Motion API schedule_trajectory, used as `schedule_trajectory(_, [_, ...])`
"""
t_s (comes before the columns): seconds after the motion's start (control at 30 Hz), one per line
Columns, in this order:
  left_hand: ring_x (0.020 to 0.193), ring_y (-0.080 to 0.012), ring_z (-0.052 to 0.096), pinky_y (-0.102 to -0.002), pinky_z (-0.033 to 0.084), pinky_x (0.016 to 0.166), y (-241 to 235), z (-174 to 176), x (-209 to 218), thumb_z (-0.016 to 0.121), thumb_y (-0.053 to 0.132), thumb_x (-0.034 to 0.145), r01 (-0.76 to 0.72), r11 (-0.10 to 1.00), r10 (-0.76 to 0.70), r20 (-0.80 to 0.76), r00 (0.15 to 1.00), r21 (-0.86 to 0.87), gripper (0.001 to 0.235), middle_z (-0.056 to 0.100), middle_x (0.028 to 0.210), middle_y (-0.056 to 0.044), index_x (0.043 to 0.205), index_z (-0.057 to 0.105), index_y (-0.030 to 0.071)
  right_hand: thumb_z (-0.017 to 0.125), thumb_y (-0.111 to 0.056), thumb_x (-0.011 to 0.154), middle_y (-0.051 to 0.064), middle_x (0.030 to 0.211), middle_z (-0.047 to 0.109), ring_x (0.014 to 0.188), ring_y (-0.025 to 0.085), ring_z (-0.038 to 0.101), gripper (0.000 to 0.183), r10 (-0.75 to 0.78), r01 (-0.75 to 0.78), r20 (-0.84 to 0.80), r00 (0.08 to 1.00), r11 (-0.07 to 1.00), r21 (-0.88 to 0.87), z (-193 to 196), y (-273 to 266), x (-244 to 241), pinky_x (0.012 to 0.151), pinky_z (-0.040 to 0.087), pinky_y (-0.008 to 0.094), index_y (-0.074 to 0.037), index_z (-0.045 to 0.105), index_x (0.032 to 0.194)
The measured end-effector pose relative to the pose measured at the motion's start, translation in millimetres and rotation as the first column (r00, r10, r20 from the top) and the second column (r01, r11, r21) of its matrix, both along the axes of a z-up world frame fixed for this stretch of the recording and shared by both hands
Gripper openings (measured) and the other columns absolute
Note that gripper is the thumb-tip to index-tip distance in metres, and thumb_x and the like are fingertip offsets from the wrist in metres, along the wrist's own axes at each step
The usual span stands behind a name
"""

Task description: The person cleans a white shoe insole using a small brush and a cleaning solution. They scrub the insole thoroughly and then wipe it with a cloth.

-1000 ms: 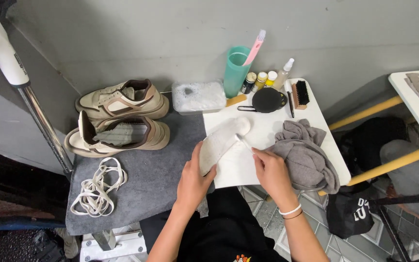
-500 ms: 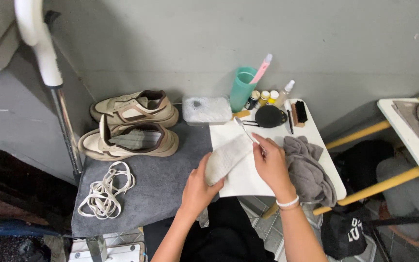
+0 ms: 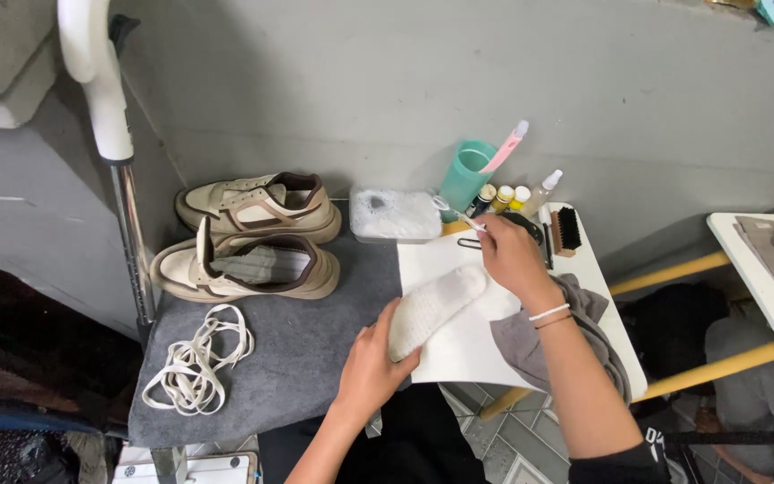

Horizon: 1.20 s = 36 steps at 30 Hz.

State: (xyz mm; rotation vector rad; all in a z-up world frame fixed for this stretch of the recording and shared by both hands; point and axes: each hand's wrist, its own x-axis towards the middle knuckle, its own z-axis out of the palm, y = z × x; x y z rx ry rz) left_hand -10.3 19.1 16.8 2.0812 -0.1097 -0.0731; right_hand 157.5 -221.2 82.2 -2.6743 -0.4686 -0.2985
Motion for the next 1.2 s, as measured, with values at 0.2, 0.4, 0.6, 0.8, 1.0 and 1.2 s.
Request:
schedule_trajectory(0.2, [0.104, -0.0385, 0.063, -0.048, 0.057, 0.074, -2, -2, 2, 0.074, 0.037, 0.089, -0.006, 1.0, 0.006, 0.026, 1.0, 0.005, 0.08, 0.069, 0.105, -0.017, 0.156, 0.032, 0.022, 0.055, -0.006, 0.097, 0.021, 0.106, 0.071, 0.089, 0.05, 0.064, 0.022, 0.017, -0.025, -0.053, 0.998, 0.988, -0.15, -9, 4, 18, 0.064, 0.048, 0.056, -0.007, 0.06, 0.119])
schedule_trajectory(0.4, [0.103, -0.0368, 0.063, -0.047, 0.055, 0.078, -3, 3, 0, 0.072, 0.036, 0.09, -0.012, 1.0, 0.012, 0.016, 1.0, 0.001, 0.079, 0.068, 0.105, -0.015, 0.157, 0.033, 0.022, 0.047, 0.011, 0.088, 0.016, 0.078, 0.062, 0.059, 0.041, 0.061, 0.02, 0.091, -0.077, 0.019, 0.996, 0.927, -0.367, -33, 1, 46, 0.042, 0.04, 0.049, -0.004, 0.056, 0.096])
schedule_trajectory(0.6, [0.094, -0.0341, 0.062, -0.045, 0.054, 0.075, -5, -4, 3, 0.071, 0.038, 0.091, -0.008, 0.999, 0.007, 0.032, 0.999, 0.037, 0.079, 0.066, 0.095, -0.011, 0.157, 0.032, 0.019, 0.047, 0.016, 0.084, 0.017, 0.084, 0.065, 0.066, 0.041, 0.067, 0.042, 0.093, -0.076, 0.022, 0.995, 0.905, -0.418, -26, -12, 34, 0.044, 0.047, 0.05, -0.006, 0.065, 0.114])
schedule_trajectory(0.8, [0.1, -0.0388, 0.063, -0.048, 0.055, 0.078, -4, -4, 3, 0.072, 0.036, 0.091, -0.003, 1.0, 0.002, 0.058, 0.998, 0.02, 0.079, 0.069, 0.102, -0.013, 0.157, 0.033, 0.018, 0.046, 0.006, 0.093, 0.017, 0.084, 0.059, 0.07, 0.047, 0.064, 0.033, -0.012, -0.006, -0.048, 0.999, 0.932, -0.363, -16, -21, 6, 0.051, 0.047, 0.055, -0.005, 0.066, 0.116])
schedule_trajectory(1.0, [0.133, -0.0483, 0.053, -0.061, 0.035, 0.115, 0, 5, -3, 0.075, 0.022, 0.089, 0.014, 1.0, -0.012, 0.068, 0.998, -0.024, 0.08, 0.059, 0.138, -0.034, 0.156, 0.035, 0.002, 0.049, -0.003, 0.106, 0.027, 0.103, 0.07, 0.089, 0.038, 0.074, 0.03, -0.058, 0.057, -0.007, 0.998, 0.99, -0.127, -7, -31, -21, 0.076, 0.063, 0.044, 0.004, 0.067, 0.129])
schedule_trajectory(1.2, [0.132, -0.0461, 0.055, -0.054, 0.04, 0.114, 2, 10, -9, 0.073, 0.021, 0.089, 0.018, 1.0, -0.016, 0.105, 0.994, -0.018, 0.08, 0.059, 0.137, -0.034, 0.156, 0.034, 0.001, 0.051, -0.014, 0.105, 0.029, 0.107, 0.072, 0.105, 0.044, 0.07, 0.031, -0.084, 0.094, -0.148, 0.985, 0.994, 0.059, 3, 11, -49, 0.09, 0.058, 0.054, 0.001, 0.067, 0.127])
